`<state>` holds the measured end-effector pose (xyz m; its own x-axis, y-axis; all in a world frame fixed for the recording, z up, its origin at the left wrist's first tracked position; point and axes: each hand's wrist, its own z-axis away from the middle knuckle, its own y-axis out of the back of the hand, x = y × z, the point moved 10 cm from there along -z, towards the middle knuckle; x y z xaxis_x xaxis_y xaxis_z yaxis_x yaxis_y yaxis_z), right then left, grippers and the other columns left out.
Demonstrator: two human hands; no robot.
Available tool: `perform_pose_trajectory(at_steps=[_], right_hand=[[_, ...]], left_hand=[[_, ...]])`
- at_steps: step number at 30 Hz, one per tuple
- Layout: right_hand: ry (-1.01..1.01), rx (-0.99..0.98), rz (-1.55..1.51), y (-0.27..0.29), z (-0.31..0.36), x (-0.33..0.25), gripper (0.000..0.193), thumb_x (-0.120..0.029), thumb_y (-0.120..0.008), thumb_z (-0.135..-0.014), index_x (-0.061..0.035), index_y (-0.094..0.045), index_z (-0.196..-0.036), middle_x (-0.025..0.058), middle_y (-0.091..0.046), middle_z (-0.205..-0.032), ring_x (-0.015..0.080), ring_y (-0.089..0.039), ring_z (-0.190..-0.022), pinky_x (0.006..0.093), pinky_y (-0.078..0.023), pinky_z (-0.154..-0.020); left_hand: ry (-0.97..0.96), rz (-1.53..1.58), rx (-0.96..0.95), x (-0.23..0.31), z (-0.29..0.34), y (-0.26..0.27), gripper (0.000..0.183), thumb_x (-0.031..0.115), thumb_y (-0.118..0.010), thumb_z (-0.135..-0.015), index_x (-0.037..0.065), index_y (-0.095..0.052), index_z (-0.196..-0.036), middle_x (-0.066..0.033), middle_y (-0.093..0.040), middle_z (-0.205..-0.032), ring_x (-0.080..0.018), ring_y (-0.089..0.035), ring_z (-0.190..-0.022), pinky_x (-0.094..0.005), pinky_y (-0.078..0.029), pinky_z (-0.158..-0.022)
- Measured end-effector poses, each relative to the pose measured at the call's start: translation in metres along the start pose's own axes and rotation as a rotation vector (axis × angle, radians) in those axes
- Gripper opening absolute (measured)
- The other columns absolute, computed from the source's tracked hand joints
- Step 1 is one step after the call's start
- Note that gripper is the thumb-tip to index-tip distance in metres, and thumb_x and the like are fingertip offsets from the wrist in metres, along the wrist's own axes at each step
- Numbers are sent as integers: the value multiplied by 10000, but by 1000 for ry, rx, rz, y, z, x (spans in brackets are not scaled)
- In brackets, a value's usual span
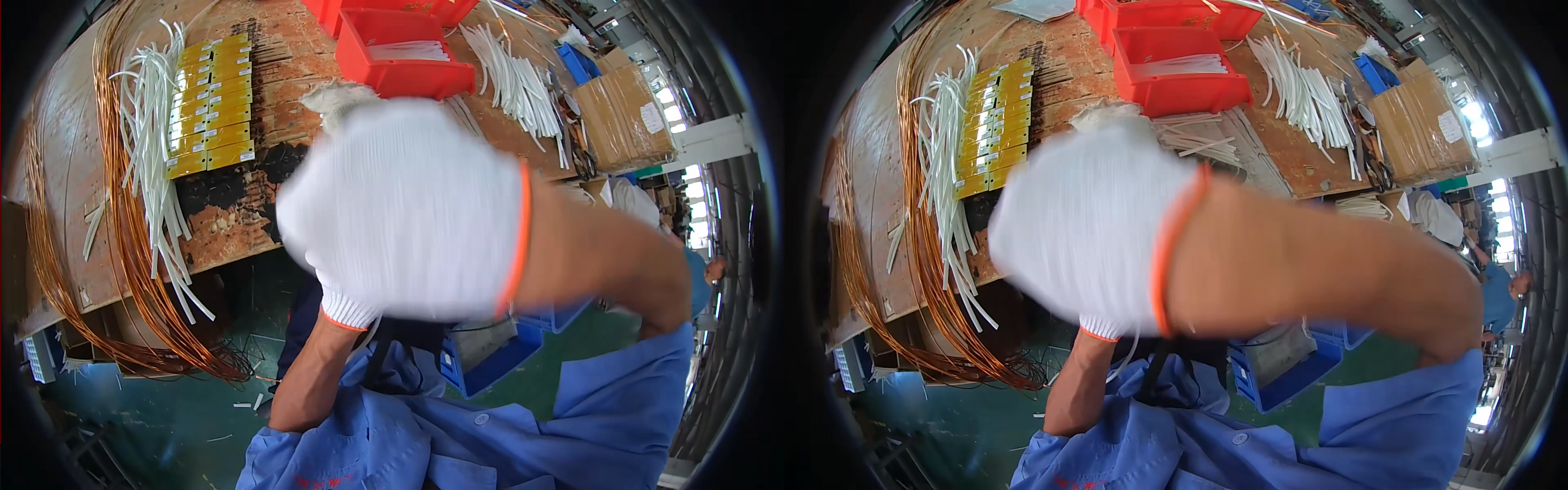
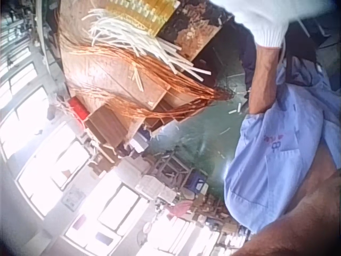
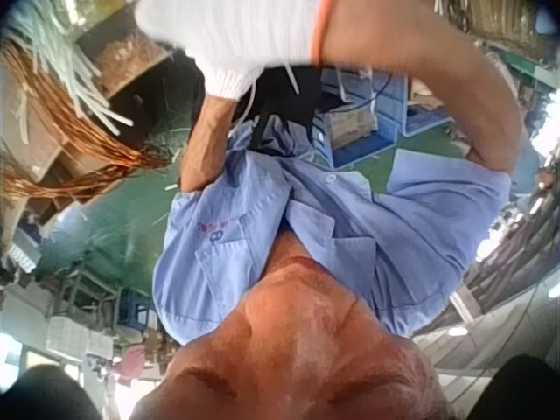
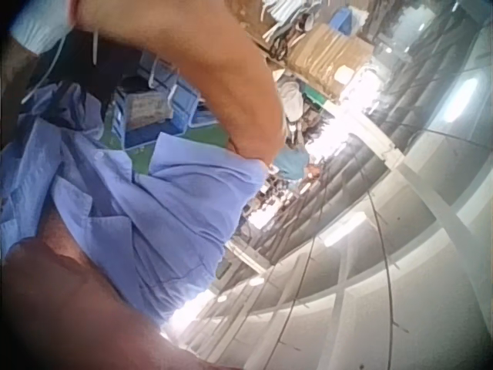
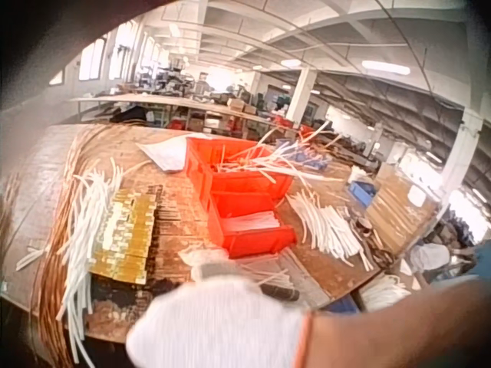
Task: The recorder winds copper wire and insulating tape around a magnetic transformer core on a fabrication workbench.
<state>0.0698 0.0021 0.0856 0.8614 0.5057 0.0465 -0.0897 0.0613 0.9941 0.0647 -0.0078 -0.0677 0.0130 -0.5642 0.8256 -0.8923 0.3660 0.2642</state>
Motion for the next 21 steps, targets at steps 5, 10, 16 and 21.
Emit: perform_pose_trajectory(at_steps=[5, 10, 16, 21], right_hand=[[246, 189, -24, -28, 25, 81, 268, -236, -735, -1003, -20, -808, -862, 140, -758, -777, 306, -772, -790, 418, -609, -728], [-664, 98, -904, -74, 114, 122, 303, -204, -662, -1076, 26, -777, -915, 117, -768, -819, 186, -696, -743, 379, -563, -750], [-444, 298, -144, -25, 149, -14, 159, -172, -705, -938, -21, -731, -981, 85, -632, -745, 239, -724, -700, 346, -534, -565], [-356, 100, 143, -11, 82, -59, 158, -185, -720, -850, -30, -698, -867, 47, -580, -711, 175, -618, -525, 371, -440, -441]], left_hand=[[47, 90, 27, 23, -23, 5, 510, 313, -1018, -753, 29, -807, -1120, -110, -631, -1068, -286, -627, -998, -414, -549, -890], [31, 82, 57, 28, -25, 11, 489, 288, -1013, -754, 15, -807, -1104, -114, -636, -1052, -282, -623, -1005, -415, -547, -883], [-131, 14, 13, 39, -24, 5, 695, 358, -1046, -732, -10, -738, -1236, -169, -622, -1163, -337, -620, -1076, -447, -548, -928], [-91, 60, 62, 39, -18, 1, 664, 268, -1000, -812, -30, -697, -1322, -171, -635, -1224, -336, -649, -1144, -446, -547, -1015]])
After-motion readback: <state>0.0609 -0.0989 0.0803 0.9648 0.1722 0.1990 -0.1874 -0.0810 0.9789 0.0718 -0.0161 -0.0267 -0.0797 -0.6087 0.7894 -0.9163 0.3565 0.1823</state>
